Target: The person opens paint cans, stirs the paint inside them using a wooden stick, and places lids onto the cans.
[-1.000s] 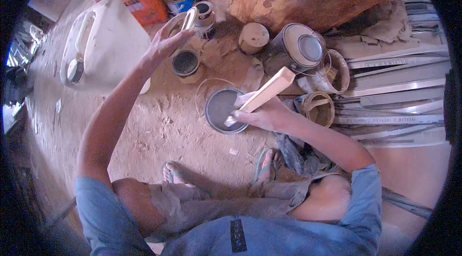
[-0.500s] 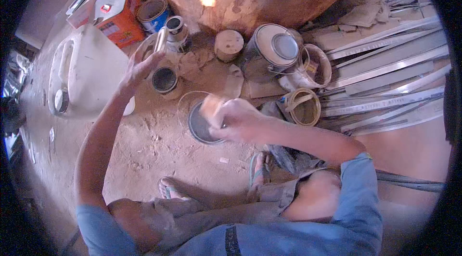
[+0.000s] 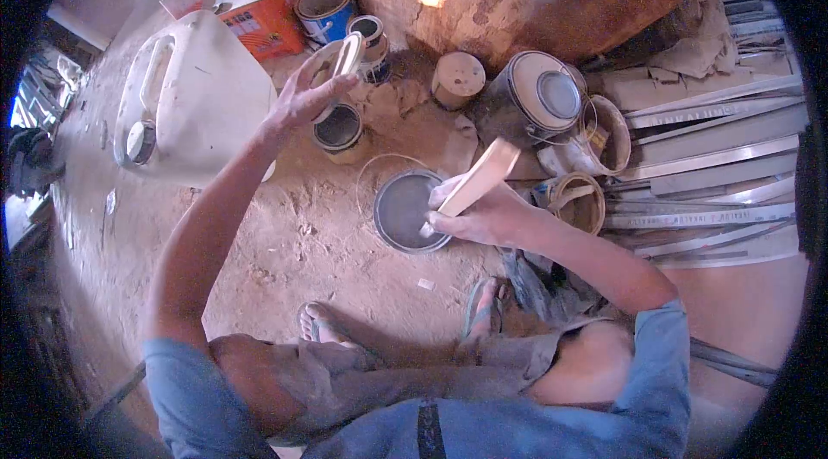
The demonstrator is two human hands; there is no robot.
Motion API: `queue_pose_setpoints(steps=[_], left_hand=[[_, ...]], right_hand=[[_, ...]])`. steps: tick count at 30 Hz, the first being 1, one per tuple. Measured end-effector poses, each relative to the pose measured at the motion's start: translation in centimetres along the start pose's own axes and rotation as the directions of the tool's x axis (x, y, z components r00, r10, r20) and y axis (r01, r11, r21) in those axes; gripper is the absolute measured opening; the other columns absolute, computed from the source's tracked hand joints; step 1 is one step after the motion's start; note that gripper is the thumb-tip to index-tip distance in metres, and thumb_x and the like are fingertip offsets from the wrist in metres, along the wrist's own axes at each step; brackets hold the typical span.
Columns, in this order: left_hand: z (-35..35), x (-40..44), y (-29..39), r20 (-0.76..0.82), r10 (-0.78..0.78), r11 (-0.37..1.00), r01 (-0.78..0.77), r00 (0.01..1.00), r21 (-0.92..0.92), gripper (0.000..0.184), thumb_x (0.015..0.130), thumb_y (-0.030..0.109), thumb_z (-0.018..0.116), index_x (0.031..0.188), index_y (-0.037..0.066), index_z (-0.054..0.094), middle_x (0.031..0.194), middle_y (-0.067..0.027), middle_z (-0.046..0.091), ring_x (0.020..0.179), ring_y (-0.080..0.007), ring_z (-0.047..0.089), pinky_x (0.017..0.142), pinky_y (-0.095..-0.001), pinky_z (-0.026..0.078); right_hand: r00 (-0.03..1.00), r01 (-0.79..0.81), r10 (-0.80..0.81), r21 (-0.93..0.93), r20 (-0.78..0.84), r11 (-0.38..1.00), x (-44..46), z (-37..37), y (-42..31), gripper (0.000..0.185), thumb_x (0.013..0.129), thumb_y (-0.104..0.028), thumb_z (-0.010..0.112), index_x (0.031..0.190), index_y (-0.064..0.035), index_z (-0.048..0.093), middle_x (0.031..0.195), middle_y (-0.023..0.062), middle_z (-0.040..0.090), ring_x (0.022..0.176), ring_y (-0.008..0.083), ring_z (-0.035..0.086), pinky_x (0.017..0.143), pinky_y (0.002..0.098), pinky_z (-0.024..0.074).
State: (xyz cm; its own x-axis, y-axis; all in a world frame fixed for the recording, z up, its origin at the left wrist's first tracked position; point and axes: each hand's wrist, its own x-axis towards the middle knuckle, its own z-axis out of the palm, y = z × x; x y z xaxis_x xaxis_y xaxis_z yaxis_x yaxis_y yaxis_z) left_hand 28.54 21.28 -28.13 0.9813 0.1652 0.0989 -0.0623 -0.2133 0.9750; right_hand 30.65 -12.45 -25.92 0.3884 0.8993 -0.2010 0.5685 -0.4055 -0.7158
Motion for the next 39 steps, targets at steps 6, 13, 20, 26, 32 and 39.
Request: queue_pose_setpoints(steps=[6,13,20,26,32,39], left_hand=[[0.4,-0.5,0.8,0.024,-0.042,0.999,0.042,0.999,-0.015,0.084,0.084,0.048,0.078,0.149,0.005,0.046,0.135,-0.0086,0.059,0.125,-0.0183,0.054,0.107,-0.0332,0.04],[0.2,-0.3,0.0,0.005,-0.055,0.997,0.055,0.998,-0.056,0.087,0.084,0.052,0.077,0.15,0.005,0.044,0.138,-0.0107,0.057,0.127,-0.0207,0.053,0.109,-0.0357,0.039],[0.1,-0.4,0.4,0.013,-0.078,0.995,0.078,0.997,0.061,0.078,0.089,0.042,0.072,0.15,0.004,0.043,0.148,-0.0111,0.05,0.134,-0.0216,0.048,0.113,-0.0375,0.038],[0.2,0.1,-0.2,0.011,-0.057,0.998,0.057,0.998,0.024,0.091,0.082,0.052,0.078,0.152,0.004,0.042,0.142,-0.0134,0.056,0.129,-0.0234,0.054,0.11,-0.0365,0.04],[0.7,-0.3,0.9,-0.002,-0.064,0.997,0.065,0.998,0.05,0.091,0.083,0.052,0.077,0.151,0.003,0.042,0.142,-0.014,0.055,0.13,-0.0235,0.053,0.111,-0.0364,0.04],[0.4,0.0,-0.1,-0.005,-0.056,0.998,0.056,0.998,-0.009,0.091,0.083,0.051,0.078,0.151,0.003,0.042,0.142,-0.0135,0.056,0.131,-0.0233,0.053,0.11,-0.0363,0.04]], right_hand=[[0.969,0.233,-0.221,0.103,-0.111,0.967,0.9,0.5,1.0,0.027,0.091,-0.028,0.069,0.102,-0.0028,0.068,0.091,0.0112,0.067,0.084,0.0263,0.066,0.076,0.0365,0.053],[0.976,0.193,-0.198,-0.057,-0.089,0.98,0.6,-0.3,0.8,0.028,0.087,-0.033,0.067,0.085,-0.0051,0.068,0.075,0.0161,0.066,0.073,0.0359,0.068,0.067,0.0463,0.0538],[0.996,-0.041,0.034,0.089,0.087,0.995,1.0,-0.4,0.0,0.021,0.089,-0.024,0.07,0.093,-0.0036,0.068,0.09,0.0076,0.069,0.086,0.0209,0.068,0.078,0.0356,0.0535],[0.937,0.29,-0.282,0.009,-0.206,0.957,1.7,0.7,2.2,0.022,0.091,-0.026,0.068,0.093,-0.0044,0.07,0.087,0.0123,0.067,0.083,0.0266,0.066,0.075,0.0377,0.0527],[0.999,0.043,-0.046,-0.12,-0.02,0.992,0.7,-0.4,0.6,0.029,0.089,-0.036,0.063,0.086,-0.0082,0.069,0.081,0.0149,0.068,0.085,0.036,0.068,0.076,0.0443,0.0548],[0.946,0.259,-0.226,0.125,-0.231,0.958,1.3,1.4,1.9,0.023,0.089,-0.027,0.068,0.091,-0.0041,0.067,0.087,0.0117,0.066,0.084,0.0279,0.066,0.078,0.039,0.0519]])
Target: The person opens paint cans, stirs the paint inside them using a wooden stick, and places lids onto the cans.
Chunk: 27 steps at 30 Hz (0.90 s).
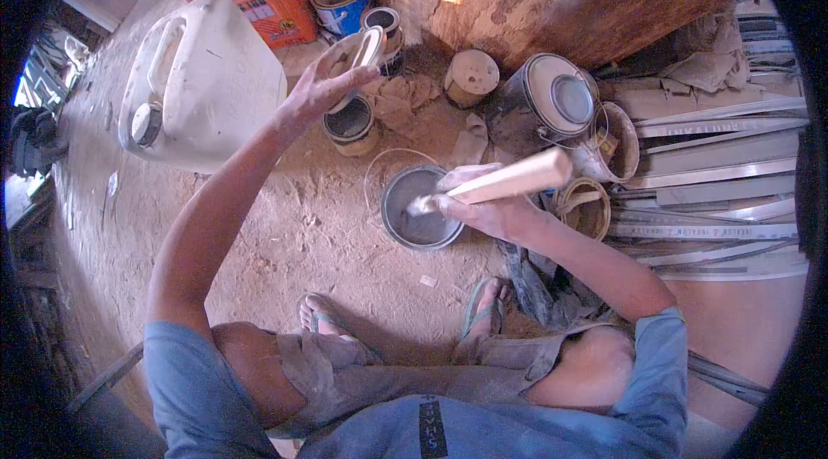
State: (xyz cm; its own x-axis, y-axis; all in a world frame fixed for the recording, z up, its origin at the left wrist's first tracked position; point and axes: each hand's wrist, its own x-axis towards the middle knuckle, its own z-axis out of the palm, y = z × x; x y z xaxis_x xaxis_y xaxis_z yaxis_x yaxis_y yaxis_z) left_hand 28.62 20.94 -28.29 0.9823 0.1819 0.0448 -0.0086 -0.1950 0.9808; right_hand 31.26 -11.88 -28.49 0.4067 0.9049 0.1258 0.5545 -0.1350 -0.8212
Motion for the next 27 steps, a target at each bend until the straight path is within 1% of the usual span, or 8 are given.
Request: queue_pose_setpoints(steps=[5,7,9,11,15,19,24,27], left_hand=[[-0.2,0.3,-0.6,0.012,0.001,1.0,-0.001,1.0,0.01,0.092,0.083,0.052,0.078,0.151,0.003,0.042,0.142,-0.0135,0.056,0.13,-0.0234,0.053,0.11,-0.0364,0.04],[-0.2,0.3,-0.5,0.007,0.004,1.0,-0.004,1.0,0.006,0.092,0.082,0.052,0.078,0.151,0.003,0.042,0.142,-0.0136,0.056,0.13,-0.0233,0.054,0.11,-0.0364,0.04],[-0.2,0.1,-0.3,-0.03,-0.023,1.0,0.024,0.999,0.01,0.092,0.082,0.051,0.079,0.151,0.003,0.042,0.142,-0.0135,0.056,0.13,-0.0229,0.054,0.11,-0.0363,0.04],[-0.3,0.1,-0.3,-0.011,-0.015,1.0,0.015,1.0,-0.011,0.093,0.082,0.051,0.079,0.152,0.003,0.041,0.142,-0.0136,0.056,0.129,-0.0226,0.054,0.11,-0.0362,0.04],[-0.3,0.1,-0.6,0.033,-0.014,1.0,0.015,0.999,-0.024,0.093,0.082,0.051,0.08,0.152,0.003,0.041,0.141,-0.0136,0.056,0.129,-0.0217,0.054,0.11,-0.0357,0.041],[-0.2,-0.3,-0.1,0.0,-0.04,0.999,0.04,0.999,0.007,0.093,0.082,0.051,0.08,0.151,0.002,0.042,0.14,-0.0132,0.057,0.128,-0.021,0.055,0.11,-0.0354,0.041],[-0.1,-0.2,0.0,0.052,-0.001,0.997,0.005,0.999,-0.071,0.091,0.081,0.049,0.081,0.15,0.003,0.043,0.139,-0.0117,0.058,0.126,-0.0197,0.056,0.109,-0.0343,0.041],[0.0,-0.6,0.7,0.038,0.015,0.998,-0.013,0.999,-0.061,0.093,0.08,0.05,0.082,0.151,0.003,0.043,0.138,-0.0112,0.058,0.125,-0.0194,0.056,0.108,-0.0338,0.042]], right_hand=[[0.981,0.184,-0.192,-0.334,0.011,0.924,-1.0,-1.1,1.2,0.025,0.09,-0.028,0.068,0.094,-0.0034,0.066,0.089,0.0135,0.069,0.076,0.0324,0.07,0.07,0.0441,0.0559],[0.956,-0.199,0.25,-0.288,0.151,0.937,-0.3,-1.7,-1.2,0.025,0.089,-0.029,0.069,0.088,-0.0035,0.069,0.087,0.0142,0.071,0.079,0.0323,0.071,0.071,0.0445,0.0565],[0.936,-0.215,0.261,-0.203,0.237,0.955,-0.1,-1.2,-1.4,0.02,0.087,-0.021,0.07,0.091,-0.0021,0.067,0.083,0.0087,0.066,0.079,0.0222,0.066,0.075,0.037,0.0524],[0.975,-0.215,0.208,0.097,0.081,0.972,-0.5,0.0,-1.0,0.02,0.088,-0.021,0.07,0.092,-0.0013,0.067,0.083,0.0093,0.067,0.079,0.0224,0.066,0.076,0.0371,0.0525],[0.987,0.162,-0.154,-0.193,0.056,0.968,0.9,-1.4,-0.4,0.019,0.091,-0.023,0.068,0.09,-0.0038,0.068,0.093,0.0116,0.07,0.085,0.029,0.069,0.075,0.0394,0.0555],[0.962,-0.216,0.255,-0.299,0.097,0.93,0.0,-1.9,-1.5,0.027,0.088,-0.029,0.07,0.089,-0.002,0.067,0.082,0.0134,0.068,0.08,0.0308,0.068,0.069,0.0401,0.0549],[0.978,-0.205,0.198,0.113,0.065,0.972,-0.4,0.2,-2.0,0.024,0.089,-0.028,0.069,0.089,-0.0043,0.068,0.08,0.0112,0.067,0.08,0.0245,0.067,0.074,0.0384,0.0529],[0.999,-0.017,0.021,0.07,-0.047,0.997,0.3,0.5,-0.5,0.021,0.091,-0.027,0.068,0.087,-0.0058,0.068,0.077,0.011,0.064,0.079,0.0264,0.066,0.075,0.0382,0.0529]])
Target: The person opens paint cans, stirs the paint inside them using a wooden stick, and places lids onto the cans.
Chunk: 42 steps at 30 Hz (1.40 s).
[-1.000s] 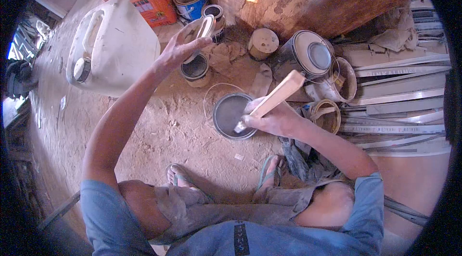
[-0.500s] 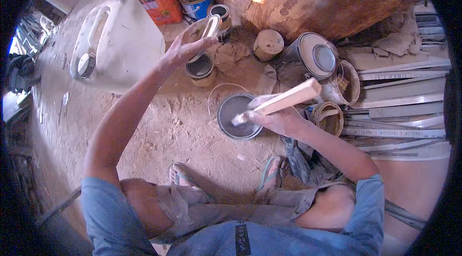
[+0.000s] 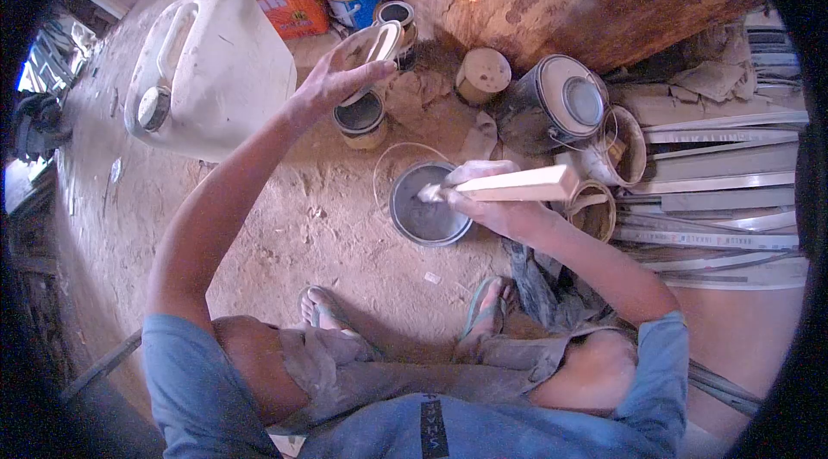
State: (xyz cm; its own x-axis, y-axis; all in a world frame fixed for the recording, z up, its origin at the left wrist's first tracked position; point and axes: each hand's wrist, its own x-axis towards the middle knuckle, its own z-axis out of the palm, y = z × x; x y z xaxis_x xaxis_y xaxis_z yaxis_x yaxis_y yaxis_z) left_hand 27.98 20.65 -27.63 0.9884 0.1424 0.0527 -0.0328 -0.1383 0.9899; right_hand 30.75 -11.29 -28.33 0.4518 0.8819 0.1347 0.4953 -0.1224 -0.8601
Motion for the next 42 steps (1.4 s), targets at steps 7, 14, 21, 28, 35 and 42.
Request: queue_pose_setpoints(steps=[7,14,21,28,35,42], left_hand=[[-0.7,0.5,-1.5,-0.008,-0.024,0.997,0.025,1.0,0.068,0.094,0.079,0.05,0.083,0.151,0.004,0.043,0.138,-0.0114,0.058,0.126,-0.0204,0.056,0.109,-0.0349,0.041],[-0.4,-0.1,-1.0,0.0,-0.039,0.999,0.039,0.999,-0.01,0.094,0.079,0.05,0.083,0.15,0.004,0.044,0.137,-0.011,0.058,0.125,-0.0203,0.056,0.107,-0.0342,0.043],[-0.2,0.0,-0.7,-0.029,-0.036,0.999,0.037,0.999,0.03,0.094,0.078,0.048,0.085,0.15,0.002,0.044,0.137,-0.0115,0.059,0.123,-0.0194,0.057,0.106,-0.0335,0.043],[-0.3,0.4,-1.6,-0.004,-0.054,0.998,0.054,0.999,-0.008,0.093,0.078,0.046,0.085,0.15,0.003,0.044,0.137,-0.0103,0.059,0.123,-0.0194,0.057,0.107,-0.0335,0.042],[-0.7,-0.1,-1.4,-0.007,-0.001,0.998,0.001,1.0,0.055,0.092,0.078,0.048,0.084,0.149,0.003,0.045,0.137,-0.0104,0.058,0.126,-0.0207,0.055,0.108,-0.0338,0.041],[-0.8,0.1,-1.9,-0.004,-0.018,0.993,0.019,1.0,0.116,0.093,0.079,0.047,0.084,0.15,0.003,0.044,0.139,-0.0114,0.057,0.126,-0.0216,0.055,0.109,-0.0344,0.041]], right_hand=[[0.967,-0.107,0.178,-0.339,0.184,0.935,0.2,-1.4,-1.5,0.027,0.085,-0.03,0.071,0.083,-0.0035,0.068,0.08,0.017,0.068,0.075,0.0323,0.069,0.07,0.0437,0.0546],[0.998,-0.005,0.012,-0.124,0.059,0.992,0.3,-0.9,-0.3,0.023,0.088,-0.022,0.072,0.101,-0.0033,0.071,0.097,0.01,0.071,0.091,0.0223,0.069,0.083,0.0351,0.0532],[0.905,-0.341,0.371,-0.165,0.21,0.925,-0.2,-1.6,-2.0,0.019,0.086,-0.017,0.075,0.095,-0.0009,0.07,0.087,0.0056,0.069,0.084,0.0125,0.065,0.077,0.0311,0.0522],[0.988,0.003,0.026,-0.187,0.155,0.982,0.3,-1.2,-0.1,0.018,0.089,-0.02,0.072,0.097,-0.004,0.067,0.093,0.0129,0.069,0.088,0.0267,0.068,0.076,0.038,0.0552],[0.969,-0.098,0.163,-0.315,0.187,0.944,0.3,-1.3,-1.8,0.025,0.086,-0.028,0.069,0.085,-0.0031,0.068,0.08,0.014,0.068,0.077,0.0289,0.069,0.073,0.0413,0.0541],[0.995,-0.071,0.068,0.041,0.071,0.997,0.5,0.1,0.3,0.02,0.088,-0.023,0.071,0.092,-0.0037,0.069,0.089,0.0068,0.068,0.083,0.018,0.065,0.073,0.0357,0.0511]])
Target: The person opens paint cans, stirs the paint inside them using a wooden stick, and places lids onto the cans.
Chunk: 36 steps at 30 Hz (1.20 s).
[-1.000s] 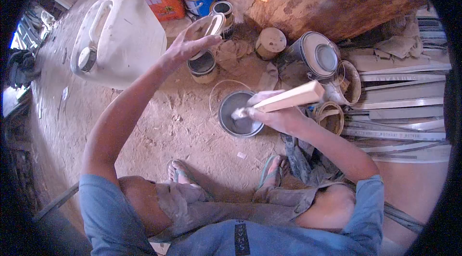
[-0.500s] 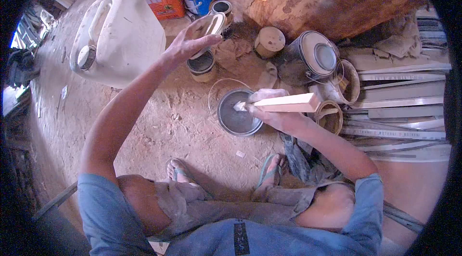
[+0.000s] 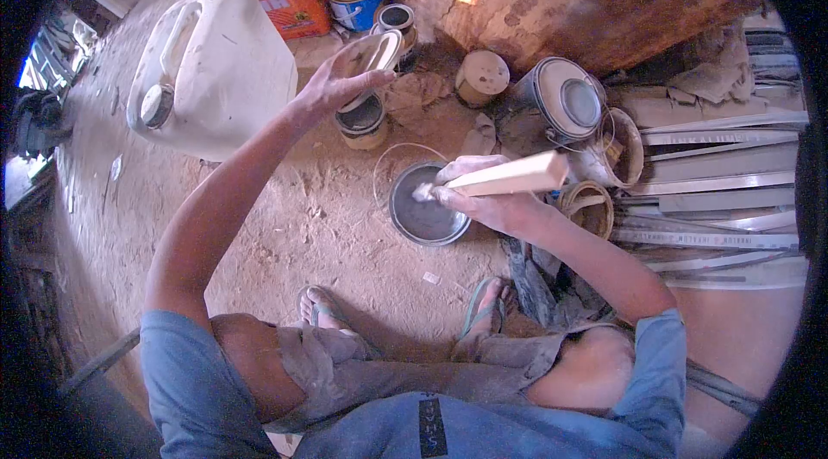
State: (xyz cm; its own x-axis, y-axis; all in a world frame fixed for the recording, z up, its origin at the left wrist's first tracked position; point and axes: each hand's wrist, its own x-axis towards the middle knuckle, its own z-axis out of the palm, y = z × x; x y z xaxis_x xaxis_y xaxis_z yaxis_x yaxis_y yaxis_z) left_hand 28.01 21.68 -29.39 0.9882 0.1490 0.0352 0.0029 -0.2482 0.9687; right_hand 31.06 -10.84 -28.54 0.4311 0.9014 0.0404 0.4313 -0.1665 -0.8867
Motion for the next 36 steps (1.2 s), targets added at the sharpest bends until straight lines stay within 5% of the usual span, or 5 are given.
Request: queue_pose_setpoints(steps=[6,14,22,28,36], left_hand=[[0.4,-0.6,1.2,0.008,0.007,0.998,-0.007,1.0,-0.061,0.091,0.081,0.045,0.083,0.151,0.002,0.042,0.141,-0.0119,0.056,0.127,-0.0212,0.054,0.109,-0.0346,0.041],[0.5,0.2,-0.3,0.019,0.02,0.999,-0.02,1.0,-0.026,0.093,0.081,0.045,0.083,0.152,0.002,0.041,0.142,-0.0124,0.055,0.127,-0.0205,0.054,0.108,-0.034,0.041],[0.5,-0.6,0.9,0.044,-0.018,0.991,0.024,0.999,-0.13,0.093,0.08,0.045,0.083,0.151,0.002,0.041,0.137,-0.0116,0.058,0.124,-0.0201,0.056,0.105,-0.0341,0.044],[0.4,-0.4,0.4,0.027,-0.028,0.998,0.03,0.999,-0.057,0.091,0.082,0.043,0.082,0.151,0.001,0.041,0.135,-0.011,0.059,0.121,-0.0192,0.057,0.104,-0.0335,0.044],[0.5,-0.4,0.5,0.005,0.013,0.996,-0.013,1.0,-0.089,0.092,0.081,0.04,0.084,0.15,-0.001,0.04,0.134,-0.011,0.059,0.119,-0.0196,0.059,0.103,-0.0339,0.045]], right_hand=[[0.985,-0.049,0.117,-0.437,0.13,0.898,-0.6,-2.0,-1.5,0.019,0.085,-0.025,0.073,0.087,-0.0065,0.07,0.08,0.0133,0.069,0.079,0.0337,0.07,0.071,0.0425,0.0565],[1.0,-0.009,0.008,-0.057,-0.015,0.998,-0.7,-0.5,0.2,0.027,0.088,-0.032,0.07,0.089,-0.005,0.066,0.087,0.013,0.068,0.082,0.0306,0.067,0.076,0.0411,0.0538],[0.994,-0.02,0.065,-0.459,0.084,0.888,-0.7,-1.5,-1.1,0.03,0.083,-0.034,0.071,0.08,-0.0038,0.069,0.078,0.0149,0.071,0.078,0.0332,0.073,0.07,0.0446,0.0559],[0.982,-0.181,0.181,-0.007,0.057,0.983,-0.4,-0.3,-2.1,0.017,0.089,-0.018,0.073,0.097,-0.0029,0.07,0.095,0.0073,0.071,0.089,0.0141,0.065,0.077,0.0348,0.0513],[0.992,-0.024,0.059,-0.306,0.108,0.952,-0.5,-2.0,-1.8,0.022,0.087,-0.028,0.068,0.091,-0.006,0.07,0.082,0.0141,0.069,0.078,0.0337,0.069,0.07,0.0436,0.0545]])
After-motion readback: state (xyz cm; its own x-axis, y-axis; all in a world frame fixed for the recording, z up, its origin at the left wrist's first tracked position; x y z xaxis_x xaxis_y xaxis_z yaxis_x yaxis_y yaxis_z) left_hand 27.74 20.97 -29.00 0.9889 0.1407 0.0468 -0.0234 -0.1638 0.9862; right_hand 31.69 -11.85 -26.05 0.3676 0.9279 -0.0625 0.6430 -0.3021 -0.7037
